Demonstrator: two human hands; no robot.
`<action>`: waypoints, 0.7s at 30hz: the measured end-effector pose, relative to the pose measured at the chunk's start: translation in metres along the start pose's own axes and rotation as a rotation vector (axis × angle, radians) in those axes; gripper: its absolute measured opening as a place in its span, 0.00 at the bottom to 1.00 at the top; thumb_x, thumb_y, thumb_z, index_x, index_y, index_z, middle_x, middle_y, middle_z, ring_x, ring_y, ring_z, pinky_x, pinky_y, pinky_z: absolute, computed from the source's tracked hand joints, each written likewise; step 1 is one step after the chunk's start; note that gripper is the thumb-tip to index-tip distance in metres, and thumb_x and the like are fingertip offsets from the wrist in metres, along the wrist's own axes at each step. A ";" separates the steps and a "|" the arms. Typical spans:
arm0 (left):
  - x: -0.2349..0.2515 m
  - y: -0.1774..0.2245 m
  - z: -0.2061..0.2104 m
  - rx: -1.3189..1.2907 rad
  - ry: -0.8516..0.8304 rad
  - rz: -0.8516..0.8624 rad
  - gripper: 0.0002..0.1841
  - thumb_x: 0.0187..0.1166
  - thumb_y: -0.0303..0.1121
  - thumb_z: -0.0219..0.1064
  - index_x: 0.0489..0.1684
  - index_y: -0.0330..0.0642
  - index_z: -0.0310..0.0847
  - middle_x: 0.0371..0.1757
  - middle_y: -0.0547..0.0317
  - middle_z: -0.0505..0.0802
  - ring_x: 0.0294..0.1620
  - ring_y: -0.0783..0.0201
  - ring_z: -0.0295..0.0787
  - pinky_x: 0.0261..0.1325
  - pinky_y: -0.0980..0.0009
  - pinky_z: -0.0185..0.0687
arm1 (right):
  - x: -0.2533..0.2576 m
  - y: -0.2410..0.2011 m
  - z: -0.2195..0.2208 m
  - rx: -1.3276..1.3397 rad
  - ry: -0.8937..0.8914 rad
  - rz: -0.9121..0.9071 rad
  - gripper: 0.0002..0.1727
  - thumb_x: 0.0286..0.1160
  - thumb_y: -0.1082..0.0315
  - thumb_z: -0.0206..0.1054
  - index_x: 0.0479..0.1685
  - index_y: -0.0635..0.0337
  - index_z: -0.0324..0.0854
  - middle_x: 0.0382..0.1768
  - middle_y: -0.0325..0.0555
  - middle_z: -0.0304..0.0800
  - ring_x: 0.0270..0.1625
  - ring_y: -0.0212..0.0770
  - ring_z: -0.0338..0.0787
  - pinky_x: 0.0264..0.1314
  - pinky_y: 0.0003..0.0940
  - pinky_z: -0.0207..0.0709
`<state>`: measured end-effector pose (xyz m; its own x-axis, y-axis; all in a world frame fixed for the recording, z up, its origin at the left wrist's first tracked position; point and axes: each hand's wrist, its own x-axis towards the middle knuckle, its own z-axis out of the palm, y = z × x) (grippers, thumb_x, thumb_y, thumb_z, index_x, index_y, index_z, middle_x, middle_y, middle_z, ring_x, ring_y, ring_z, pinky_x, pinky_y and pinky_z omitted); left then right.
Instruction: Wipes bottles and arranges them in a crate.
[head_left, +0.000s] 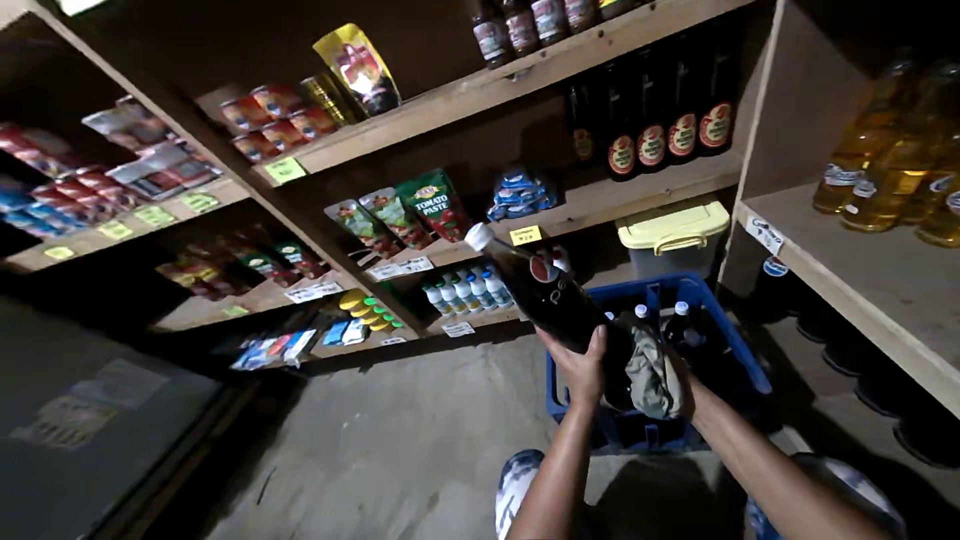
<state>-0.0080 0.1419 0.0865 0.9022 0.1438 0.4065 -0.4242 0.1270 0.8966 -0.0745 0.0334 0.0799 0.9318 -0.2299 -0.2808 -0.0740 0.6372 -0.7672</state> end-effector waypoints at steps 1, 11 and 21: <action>0.006 -0.005 -0.009 0.001 -0.033 -0.035 0.66 0.52 0.48 0.80 0.90 0.25 0.35 0.82 0.31 0.69 0.79 0.61 0.72 0.79 0.69 0.71 | 0.003 0.002 -0.001 -0.214 0.040 -0.026 0.18 0.96 0.63 0.43 0.62 0.62 0.77 0.38 0.40 0.84 0.37 0.25 0.84 0.42 0.22 0.81; 0.035 -0.028 -0.055 -0.292 -0.317 -0.364 0.61 0.47 0.55 0.83 0.80 0.28 0.51 0.55 0.54 0.89 0.51 0.73 0.90 0.59 0.71 0.88 | 0.045 -0.028 0.007 0.019 0.031 -0.386 0.23 0.96 0.58 0.31 0.55 0.54 0.74 0.33 0.32 0.88 0.36 0.23 0.88 0.38 0.24 0.86; 0.018 -0.030 -0.046 0.120 -0.668 -0.242 0.71 0.49 0.27 0.88 0.95 0.34 0.28 0.88 0.31 0.66 0.85 0.44 0.70 0.86 0.49 0.67 | 0.018 0.005 0.038 -1.101 0.212 -0.487 0.63 0.58 0.56 0.82 0.91 0.73 0.43 0.81 0.74 0.67 0.83 0.61 0.73 0.85 0.55 0.66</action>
<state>0.0172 0.1854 0.0586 0.8406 -0.5109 0.1801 -0.2297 -0.0350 0.9726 -0.0448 0.0602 0.0926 0.8772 -0.4518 0.1623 -0.0908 -0.4881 -0.8680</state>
